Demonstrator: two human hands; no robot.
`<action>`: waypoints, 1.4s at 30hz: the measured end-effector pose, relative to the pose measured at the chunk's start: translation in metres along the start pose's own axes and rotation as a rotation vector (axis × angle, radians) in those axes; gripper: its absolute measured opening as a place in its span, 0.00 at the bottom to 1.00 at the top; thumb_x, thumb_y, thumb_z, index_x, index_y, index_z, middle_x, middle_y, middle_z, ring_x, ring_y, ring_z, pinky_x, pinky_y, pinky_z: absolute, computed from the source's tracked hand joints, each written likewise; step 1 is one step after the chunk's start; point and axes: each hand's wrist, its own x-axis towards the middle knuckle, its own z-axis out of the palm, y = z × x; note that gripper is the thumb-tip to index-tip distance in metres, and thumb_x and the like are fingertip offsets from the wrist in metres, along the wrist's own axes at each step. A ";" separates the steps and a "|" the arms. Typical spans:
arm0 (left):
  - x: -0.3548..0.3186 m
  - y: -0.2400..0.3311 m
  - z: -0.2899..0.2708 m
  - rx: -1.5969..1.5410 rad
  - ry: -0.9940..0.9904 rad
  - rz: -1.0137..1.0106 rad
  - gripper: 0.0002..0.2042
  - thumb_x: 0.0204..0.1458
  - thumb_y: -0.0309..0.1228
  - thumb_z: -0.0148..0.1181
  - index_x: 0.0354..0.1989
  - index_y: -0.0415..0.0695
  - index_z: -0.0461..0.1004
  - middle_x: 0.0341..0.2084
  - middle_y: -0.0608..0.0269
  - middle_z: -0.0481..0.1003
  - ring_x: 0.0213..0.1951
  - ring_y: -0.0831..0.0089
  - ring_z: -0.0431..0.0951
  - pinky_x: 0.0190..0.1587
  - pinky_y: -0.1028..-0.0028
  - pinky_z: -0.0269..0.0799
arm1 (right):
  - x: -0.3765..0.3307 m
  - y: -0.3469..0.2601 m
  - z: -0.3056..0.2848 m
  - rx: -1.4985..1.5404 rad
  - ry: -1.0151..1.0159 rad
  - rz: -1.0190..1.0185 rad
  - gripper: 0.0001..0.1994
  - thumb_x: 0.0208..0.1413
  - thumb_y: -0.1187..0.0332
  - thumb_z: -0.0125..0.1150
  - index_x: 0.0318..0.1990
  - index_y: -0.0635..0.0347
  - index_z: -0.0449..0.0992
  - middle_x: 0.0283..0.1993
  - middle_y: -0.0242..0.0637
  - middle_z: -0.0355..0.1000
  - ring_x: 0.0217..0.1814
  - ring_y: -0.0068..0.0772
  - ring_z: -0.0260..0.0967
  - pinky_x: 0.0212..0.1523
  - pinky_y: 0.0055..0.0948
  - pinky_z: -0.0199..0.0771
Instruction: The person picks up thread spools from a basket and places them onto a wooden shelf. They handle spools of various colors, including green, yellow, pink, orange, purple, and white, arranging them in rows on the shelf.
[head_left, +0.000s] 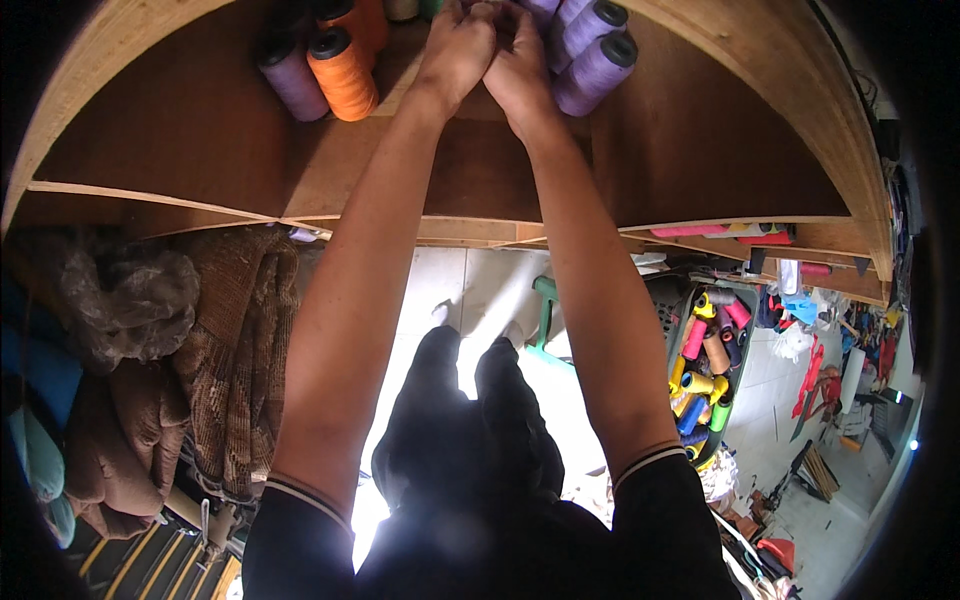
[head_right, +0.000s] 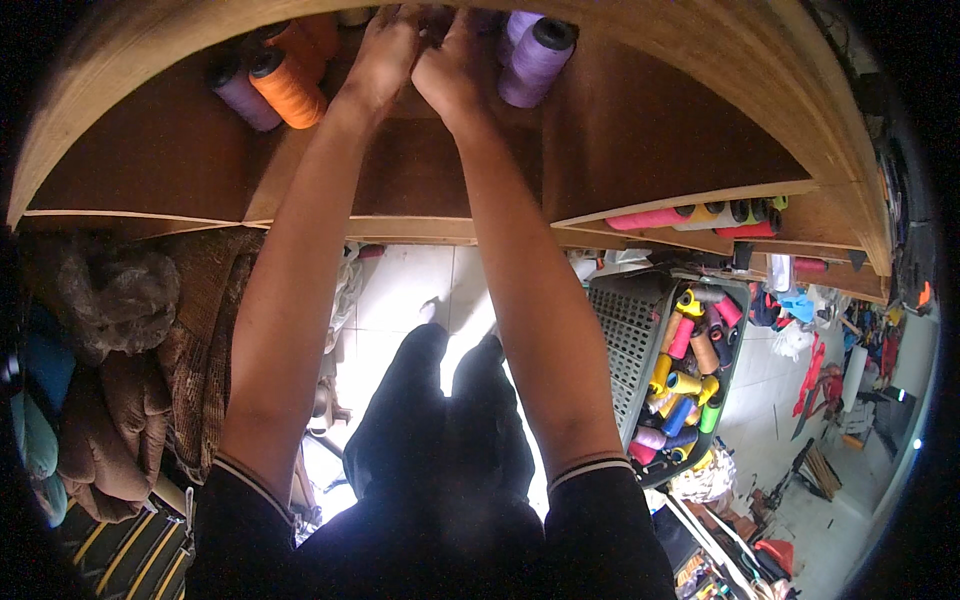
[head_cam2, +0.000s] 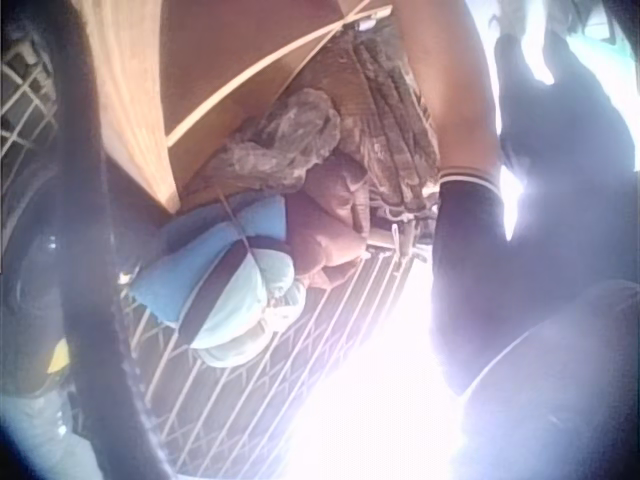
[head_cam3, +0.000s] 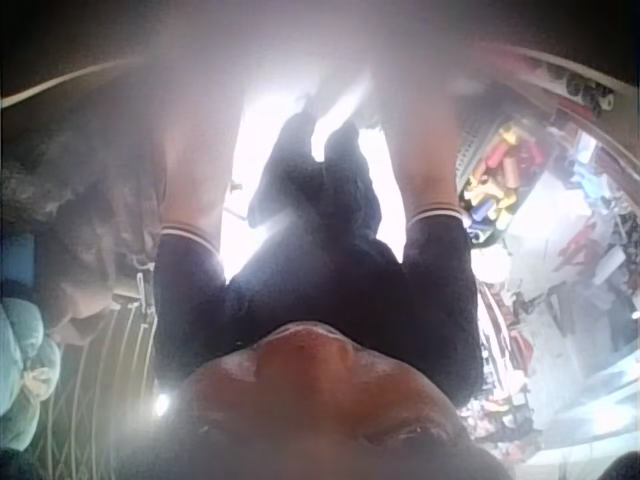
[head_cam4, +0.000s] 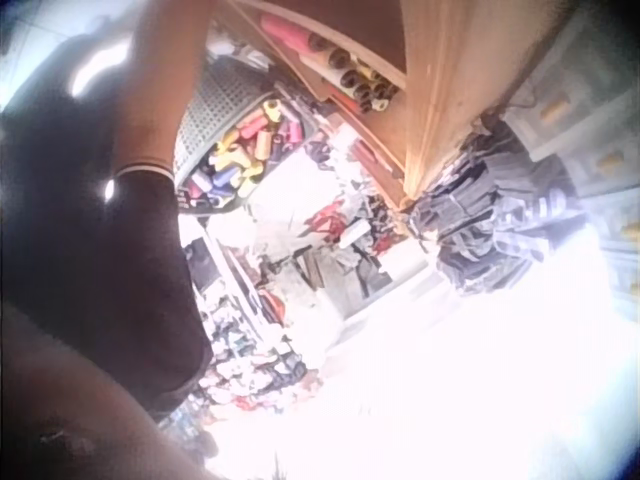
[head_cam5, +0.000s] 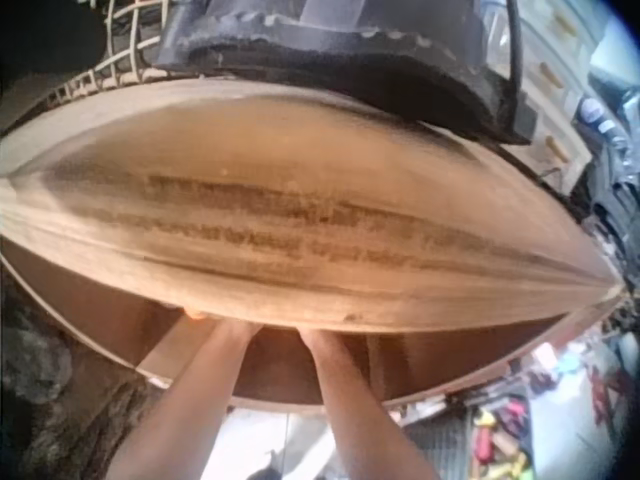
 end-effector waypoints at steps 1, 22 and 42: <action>0.000 0.000 -0.001 0.002 0.003 0.001 0.15 0.52 0.33 0.57 0.45 0.36 0.71 0.39 0.53 0.76 0.40 0.65 0.76 0.42 0.69 0.73 | 0.000 0.000 0.000 -0.002 0.000 0.000 0.25 0.57 0.59 0.52 0.59 0.61 0.64 0.62 0.51 0.62 0.67 0.44 0.54 0.63 0.37 0.54; 0.001 -0.002 -0.007 -0.010 0.021 -0.011 0.15 0.55 0.37 0.54 0.43 0.36 0.71 0.37 0.55 0.75 0.40 0.67 0.74 0.44 0.69 0.70 | 0.000 0.009 0.010 -0.049 0.026 -0.029 0.25 0.55 0.58 0.55 0.57 0.61 0.66 0.60 0.50 0.64 0.65 0.46 0.57 0.62 0.40 0.55; -0.007 -0.001 -0.001 0.018 0.152 0.024 0.17 0.58 0.42 0.51 0.41 0.37 0.71 0.36 0.56 0.74 0.40 0.68 0.73 0.47 0.69 0.68 | 0.003 0.027 0.018 -0.086 0.106 -0.097 0.25 0.54 0.57 0.57 0.55 0.61 0.68 0.58 0.50 0.66 0.63 0.48 0.59 0.61 0.42 0.56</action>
